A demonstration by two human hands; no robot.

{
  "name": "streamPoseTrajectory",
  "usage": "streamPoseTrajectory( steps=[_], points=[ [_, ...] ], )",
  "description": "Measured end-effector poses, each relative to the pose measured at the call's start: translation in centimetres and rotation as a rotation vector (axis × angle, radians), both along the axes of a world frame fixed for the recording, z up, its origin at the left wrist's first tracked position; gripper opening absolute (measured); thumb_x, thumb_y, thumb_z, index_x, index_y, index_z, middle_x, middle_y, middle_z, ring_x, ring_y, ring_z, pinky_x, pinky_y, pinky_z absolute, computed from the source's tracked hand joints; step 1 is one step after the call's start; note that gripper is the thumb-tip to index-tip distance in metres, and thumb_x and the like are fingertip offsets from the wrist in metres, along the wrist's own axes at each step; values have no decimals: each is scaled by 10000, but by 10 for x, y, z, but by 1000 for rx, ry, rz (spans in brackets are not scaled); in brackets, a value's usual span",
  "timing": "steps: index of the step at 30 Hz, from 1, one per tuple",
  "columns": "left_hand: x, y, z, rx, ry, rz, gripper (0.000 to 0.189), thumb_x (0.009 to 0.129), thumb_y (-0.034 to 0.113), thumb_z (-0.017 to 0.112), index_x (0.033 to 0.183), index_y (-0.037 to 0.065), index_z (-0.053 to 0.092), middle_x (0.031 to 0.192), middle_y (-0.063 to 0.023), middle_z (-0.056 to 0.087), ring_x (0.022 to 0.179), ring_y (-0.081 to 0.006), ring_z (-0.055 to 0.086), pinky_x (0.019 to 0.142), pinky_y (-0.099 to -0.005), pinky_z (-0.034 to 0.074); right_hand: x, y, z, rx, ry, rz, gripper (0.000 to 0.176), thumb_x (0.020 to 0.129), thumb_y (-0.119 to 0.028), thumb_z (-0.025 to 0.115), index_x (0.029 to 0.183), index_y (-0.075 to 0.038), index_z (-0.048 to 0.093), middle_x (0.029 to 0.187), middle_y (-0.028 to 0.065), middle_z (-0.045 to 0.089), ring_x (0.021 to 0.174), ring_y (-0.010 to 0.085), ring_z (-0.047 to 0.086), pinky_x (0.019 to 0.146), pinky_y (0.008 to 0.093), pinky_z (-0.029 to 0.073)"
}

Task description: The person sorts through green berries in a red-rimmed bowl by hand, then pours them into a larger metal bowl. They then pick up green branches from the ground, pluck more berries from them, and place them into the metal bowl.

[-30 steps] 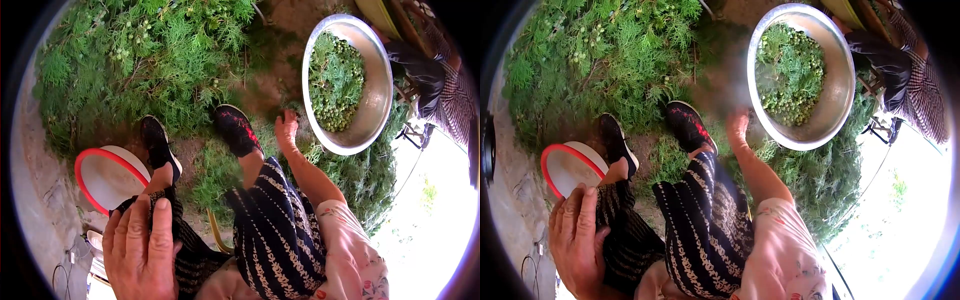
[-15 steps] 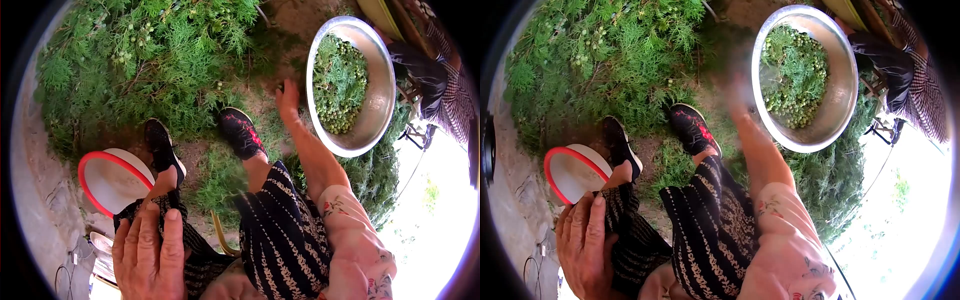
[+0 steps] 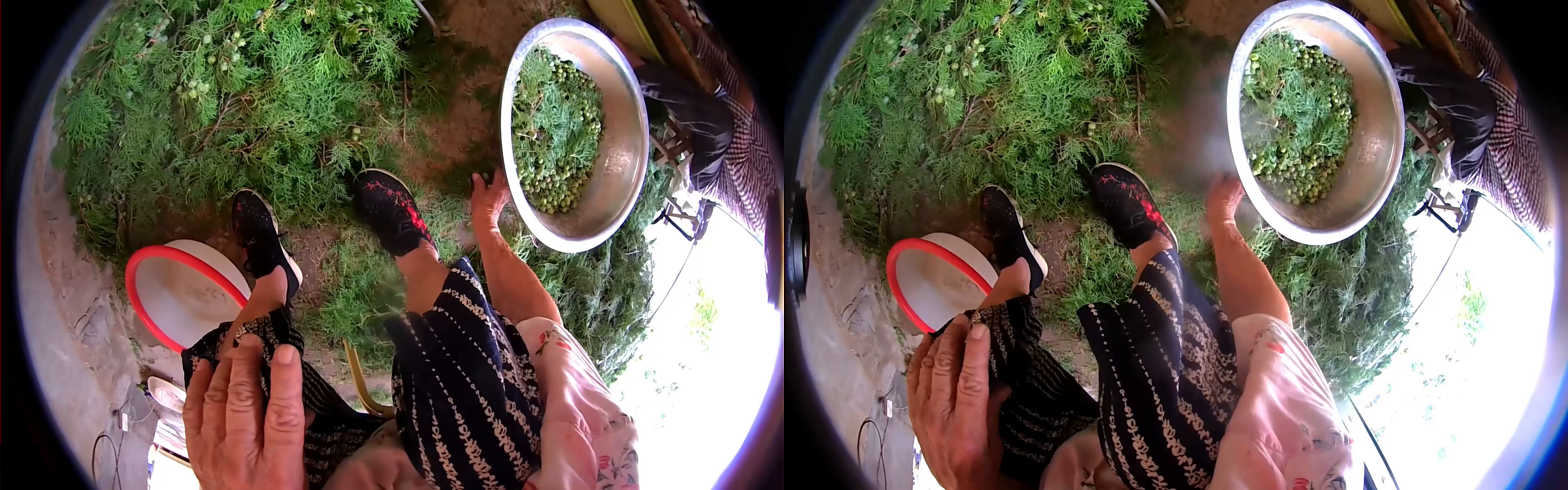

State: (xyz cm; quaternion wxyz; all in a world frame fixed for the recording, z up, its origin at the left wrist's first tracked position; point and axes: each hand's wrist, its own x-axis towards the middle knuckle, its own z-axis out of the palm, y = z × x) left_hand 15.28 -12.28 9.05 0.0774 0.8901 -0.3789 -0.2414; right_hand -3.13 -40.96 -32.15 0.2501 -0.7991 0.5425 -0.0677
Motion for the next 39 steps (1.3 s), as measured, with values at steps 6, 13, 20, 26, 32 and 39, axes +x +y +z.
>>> streamPoseTrajectory(
  steps=[6,13,20,26,32,39],
  points=[
    [0,-5,8,134,27,-39,606,679,27,674,1268,23,532,1186,-205,578,1068,-403,564,959,-496,413,-7,9,-13,8,-130,84,309,865,-241,548,1028,18,584,977,273,585,929,451,546,827,517,428],
    [3,7,2,84,40,-124,428,917,69,496,1343,32,476,1209,-241,538,1085,-384,572,892,-463,491,6,45,-6,-61,-96,64,463,733,-213,776,1101,-47,548,1091,222,487,928,401,539,828,456,455],
    [1,8,-1,2,-13,-80,453,877,85,525,1325,31,489,1209,-217,546,1059,-381,571,878,-451,477,14,51,28,37,-250,137,203,764,-86,697,931,-29,596,893,124,558,717,228,565,638,345,473],
    [0,7,-1,-13,-13,-48,483,830,81,557,1309,43,504,1190,-180,573,1025,-365,582,858,-434,475,12,31,136,573,-532,-92,259,887,-19,594,1136,-23,520,876,50,618,638,116,606,514,205,449],
    [4,5,5,109,33,-50,479,831,154,580,1300,79,522,1180,-147,587,1009,-344,582,841,-419,471,14,-8,198,136,-599,-47,223,848,16,606,1066,-21,579,992,93,647,705,136,638,625,255,511],
    [2,5,3,102,-49,-145,466,862,220,571,1312,110,524,1182,-139,583,992,-337,573,833,-419,467,-17,8,172,2,-150,420,295,798,-78,619,1084,-25,570,1146,185,566,994,324,580,812,401,490]
  ],
)
